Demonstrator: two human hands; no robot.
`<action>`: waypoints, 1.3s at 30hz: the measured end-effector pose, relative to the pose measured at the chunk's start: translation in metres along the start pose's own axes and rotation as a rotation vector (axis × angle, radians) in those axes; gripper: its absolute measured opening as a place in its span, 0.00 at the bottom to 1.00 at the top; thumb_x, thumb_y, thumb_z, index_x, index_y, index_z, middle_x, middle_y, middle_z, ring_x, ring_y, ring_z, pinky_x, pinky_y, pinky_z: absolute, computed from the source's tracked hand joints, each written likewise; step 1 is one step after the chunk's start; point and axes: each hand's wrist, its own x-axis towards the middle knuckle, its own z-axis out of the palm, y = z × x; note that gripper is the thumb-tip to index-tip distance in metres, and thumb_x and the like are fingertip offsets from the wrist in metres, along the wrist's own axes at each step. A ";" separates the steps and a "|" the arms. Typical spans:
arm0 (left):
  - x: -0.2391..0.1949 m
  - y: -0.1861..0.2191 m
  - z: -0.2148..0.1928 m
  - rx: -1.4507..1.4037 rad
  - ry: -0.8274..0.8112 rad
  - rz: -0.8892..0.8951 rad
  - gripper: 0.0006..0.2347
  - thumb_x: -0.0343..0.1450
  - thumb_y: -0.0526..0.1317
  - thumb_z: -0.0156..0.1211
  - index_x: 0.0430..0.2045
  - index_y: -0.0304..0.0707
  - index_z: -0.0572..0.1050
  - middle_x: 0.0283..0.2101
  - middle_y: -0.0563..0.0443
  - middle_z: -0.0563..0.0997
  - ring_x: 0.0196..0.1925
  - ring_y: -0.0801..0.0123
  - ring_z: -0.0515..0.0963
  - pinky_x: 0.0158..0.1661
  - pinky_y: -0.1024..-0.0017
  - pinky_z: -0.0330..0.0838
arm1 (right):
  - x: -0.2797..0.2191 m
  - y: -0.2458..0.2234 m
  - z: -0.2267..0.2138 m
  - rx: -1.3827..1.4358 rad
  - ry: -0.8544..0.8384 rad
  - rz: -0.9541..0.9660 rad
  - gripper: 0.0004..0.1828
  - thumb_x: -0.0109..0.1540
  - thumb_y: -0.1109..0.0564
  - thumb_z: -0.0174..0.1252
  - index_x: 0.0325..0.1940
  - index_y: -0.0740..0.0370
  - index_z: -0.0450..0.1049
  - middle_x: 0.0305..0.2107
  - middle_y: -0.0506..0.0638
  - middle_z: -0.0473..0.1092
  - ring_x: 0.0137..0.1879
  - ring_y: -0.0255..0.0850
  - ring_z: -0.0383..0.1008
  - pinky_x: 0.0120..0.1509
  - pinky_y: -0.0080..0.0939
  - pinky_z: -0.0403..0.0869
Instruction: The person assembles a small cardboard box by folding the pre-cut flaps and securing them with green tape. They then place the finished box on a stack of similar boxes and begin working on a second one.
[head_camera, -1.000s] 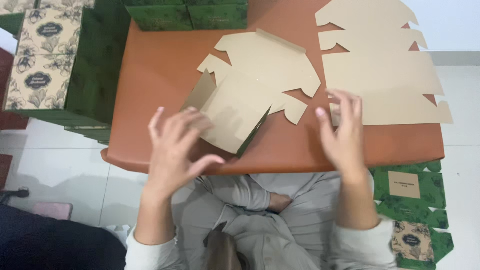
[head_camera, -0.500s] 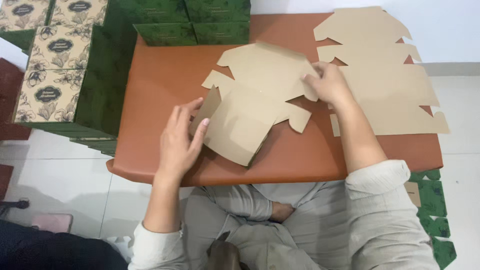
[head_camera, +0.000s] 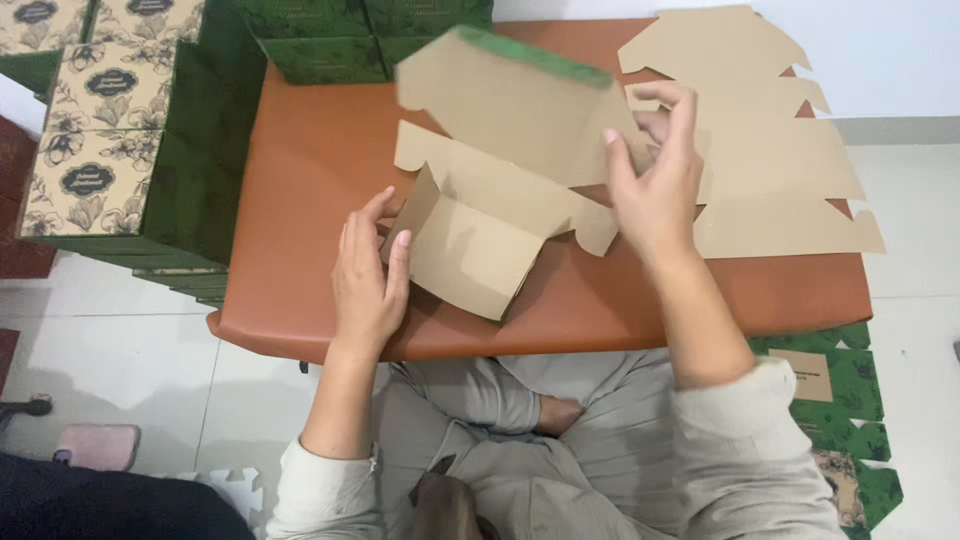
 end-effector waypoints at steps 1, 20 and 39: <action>0.000 0.000 -0.002 -0.056 -0.017 -0.032 0.19 0.79 0.47 0.41 0.62 0.39 0.64 0.53 0.50 0.74 0.46 0.62 0.73 0.49 0.65 0.68 | 0.003 0.017 0.002 0.114 0.001 0.107 0.17 0.64 0.65 0.53 0.55 0.54 0.60 0.51 0.45 0.63 0.53 0.40 0.70 0.59 0.37 0.67; 0.122 -0.011 -0.037 -0.317 -0.589 -0.448 0.29 0.67 0.53 0.65 0.57 0.30 0.71 0.59 0.27 0.75 0.65 0.39 0.72 0.63 0.55 0.65 | 0.034 0.107 0.019 0.730 -0.463 0.776 0.24 0.67 0.37 0.52 0.58 0.54 0.73 0.47 0.61 0.76 0.51 0.51 0.80 0.49 0.54 0.81; 0.130 -0.096 0.039 -0.864 -0.694 -0.373 0.20 0.66 0.32 0.68 0.53 0.30 0.75 0.39 0.49 0.84 0.36 0.73 0.83 0.37 0.76 0.82 | 0.043 0.114 0.040 0.640 -0.250 0.801 0.21 0.68 0.43 0.55 0.60 0.55 0.68 0.42 0.59 0.78 0.40 0.46 0.83 0.38 0.44 0.83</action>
